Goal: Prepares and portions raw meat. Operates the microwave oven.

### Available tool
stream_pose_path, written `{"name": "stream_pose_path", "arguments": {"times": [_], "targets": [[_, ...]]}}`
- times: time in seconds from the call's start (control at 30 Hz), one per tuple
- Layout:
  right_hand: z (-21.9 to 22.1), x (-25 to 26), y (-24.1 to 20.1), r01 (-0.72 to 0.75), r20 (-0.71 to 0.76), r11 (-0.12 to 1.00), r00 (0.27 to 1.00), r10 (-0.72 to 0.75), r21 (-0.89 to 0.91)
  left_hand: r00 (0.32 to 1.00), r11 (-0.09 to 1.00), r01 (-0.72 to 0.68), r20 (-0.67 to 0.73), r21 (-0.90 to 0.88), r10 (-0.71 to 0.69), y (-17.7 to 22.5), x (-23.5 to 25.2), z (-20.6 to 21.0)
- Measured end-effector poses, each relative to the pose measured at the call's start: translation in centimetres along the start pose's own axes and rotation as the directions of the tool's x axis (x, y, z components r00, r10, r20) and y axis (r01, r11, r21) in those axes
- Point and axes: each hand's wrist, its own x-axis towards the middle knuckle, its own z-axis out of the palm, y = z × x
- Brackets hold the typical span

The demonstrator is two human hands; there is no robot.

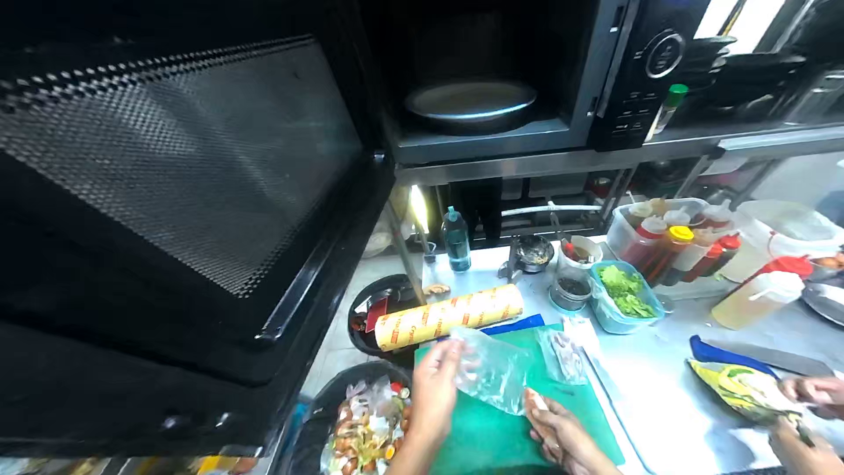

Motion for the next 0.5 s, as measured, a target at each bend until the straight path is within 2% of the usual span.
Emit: {"name": "stream_pose_path", "arguments": {"times": [0.07, 0.13, 0.2, 0.3, 0.37, 0.43, 0.5], "targets": [[-0.7, -0.8, -0.1, 0.009, -0.100, 0.997, 0.995, -0.016, -0.075, 0.974, 0.996, 0.050, -0.218, -0.069, -0.064, -1.3, 0.9, -4.3], [-1.1, -1.1, 0.1, 0.037, -0.160, 0.976, 0.984, -0.072, -0.213, 0.894, 0.981, 0.117, -0.414, -0.154, -0.171, -2.6, 0.8, -9.3], [-1.3, -0.8, -0.1, 0.103, -0.174, 0.898, 0.966, -0.193, -0.428, 0.794, 0.950, 0.137, -0.542, -0.279, -0.274, -4.4, 0.1, -13.9], [-0.8, 0.0, -0.8, 0.206, -0.093, 0.648, 0.913, -0.397, -0.733, 0.658, 0.906, 0.115, -0.652, -0.407, -0.376, -7.9, -1.9, -18.9], [-0.4, 0.8, -1.2, 0.276, 0.050, 0.403, 0.872, -0.488, -0.873, 0.610, 0.883, 0.074, -0.679, -0.464, -0.408, -10.2, -3.3, -21.1], [0.0, 1.7, -1.4, 0.254, 0.166, 0.139, 0.875, -0.456, -0.957, 0.585, 0.867, 0.030, -0.694, -0.498, -0.419, -11.8, -4.4, -22.1], [0.3, 2.3, -1.2, 0.169, 0.168, -0.033, 0.903, -0.395, -0.985, 0.572, 0.864, 0.000, -0.709, -0.503, -0.413, -12.7, -5.3, -22.4]]}}
